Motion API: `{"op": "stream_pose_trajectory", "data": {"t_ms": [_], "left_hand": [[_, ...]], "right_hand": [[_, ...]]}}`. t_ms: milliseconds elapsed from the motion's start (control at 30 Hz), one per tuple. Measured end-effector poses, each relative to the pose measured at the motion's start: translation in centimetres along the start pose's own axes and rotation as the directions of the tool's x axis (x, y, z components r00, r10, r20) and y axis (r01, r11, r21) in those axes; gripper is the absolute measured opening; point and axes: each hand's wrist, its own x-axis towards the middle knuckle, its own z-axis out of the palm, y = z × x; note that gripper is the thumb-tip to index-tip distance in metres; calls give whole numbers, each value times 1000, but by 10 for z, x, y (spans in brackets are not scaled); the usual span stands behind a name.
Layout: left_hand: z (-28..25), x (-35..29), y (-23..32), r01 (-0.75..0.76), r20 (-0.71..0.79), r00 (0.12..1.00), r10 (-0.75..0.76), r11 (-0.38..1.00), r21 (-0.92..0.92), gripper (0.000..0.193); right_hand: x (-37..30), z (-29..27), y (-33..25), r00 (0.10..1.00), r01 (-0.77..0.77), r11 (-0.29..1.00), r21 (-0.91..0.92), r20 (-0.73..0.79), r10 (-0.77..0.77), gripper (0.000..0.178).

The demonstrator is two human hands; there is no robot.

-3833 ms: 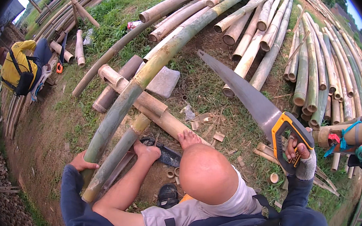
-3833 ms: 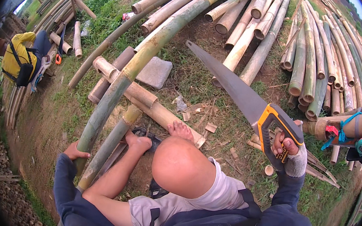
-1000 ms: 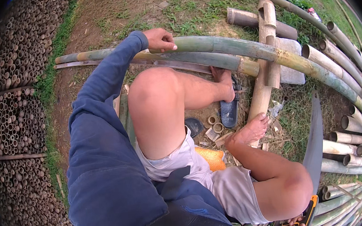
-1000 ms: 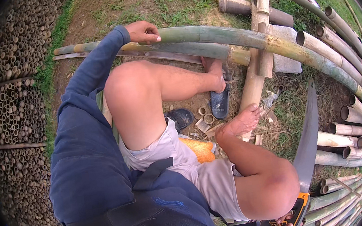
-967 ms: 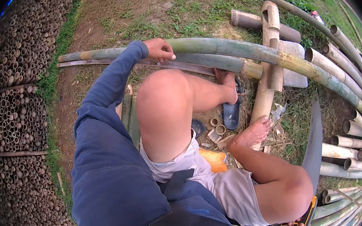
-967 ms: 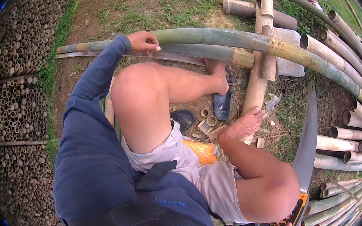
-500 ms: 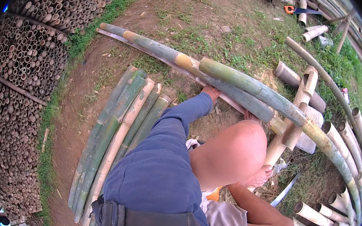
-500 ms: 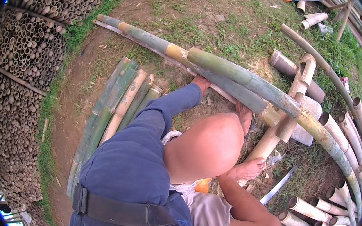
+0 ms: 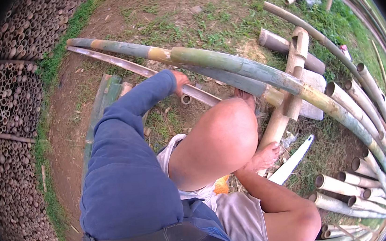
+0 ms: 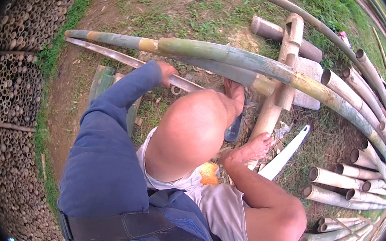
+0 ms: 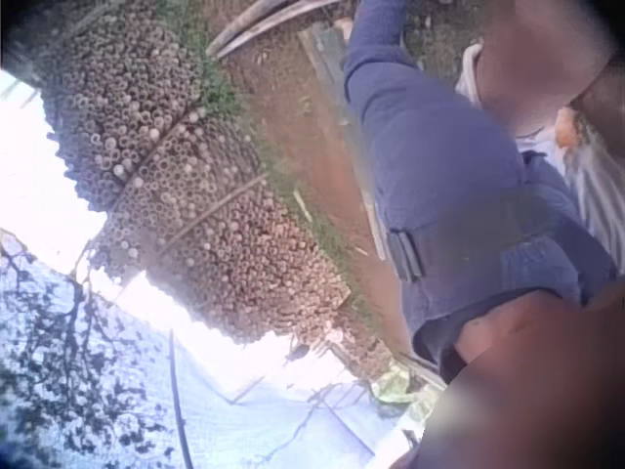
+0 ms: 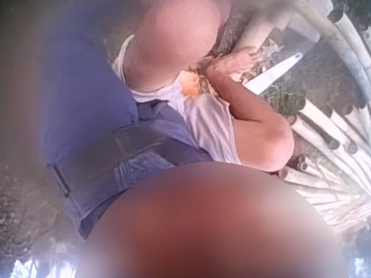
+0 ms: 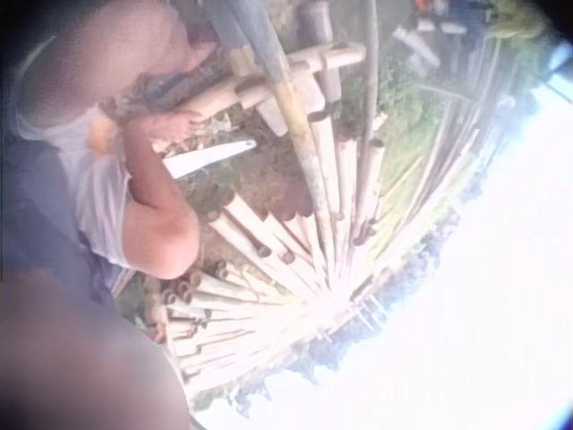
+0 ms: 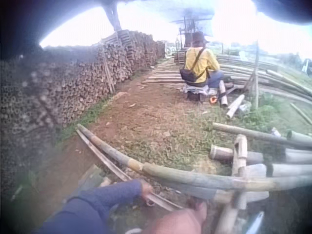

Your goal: The person sits on the ground and uses a hand saw to cut bamboo poles into shorter sections. They position each pole on a makeshift stand, saw through it, then move the cut piece aside and repeat the process with additional poles.

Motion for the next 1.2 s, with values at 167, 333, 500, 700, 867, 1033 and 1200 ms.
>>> {"op": "stream_pose_trajectory", "data": {"t_ms": [167, 333, 500, 700, 867, 1033, 1200], "left_hand": [[-71, -56, 15, -10, -441, 896, -48, 992, -128, 54], [-172, -28, 124, -300, -542, 823, 169, 940, -162, 77], [-241, 33, 279, -759, -576, 609, 545, 612, -222, 121], [-231, 52, 309, -832, -653, 445, 614, 554, -46, 136], [-120, -2, 138, -328, -762, 605, 232, 944, 28, 118], [-27, -24, -2, -62, -767, 640, -42, 993, -105, 67], [-74, -7, 53, -370, -759, 649, 50, 893, -257, 45]], "right_hand": [[-30, -7, -29, 986, 144, 989, 36, -88, -140, 57], [-19, 54, -110, 887, 453, 887, -85, 140, -440, 62], [45, 204, -184, 691, 333, 920, 209, 610, -388, 90], [79, 231, -222, 515, -426, 765, 483, 825, -233, 36], [127, 147, -276, 892, 133, 735, 665, 243, -382, 22], [166, 33, -336, 842, 272, 647, 712, 150, -518, 17], [122, 75, -299, 715, -6, 650, 760, 457, -528, 26]]}}
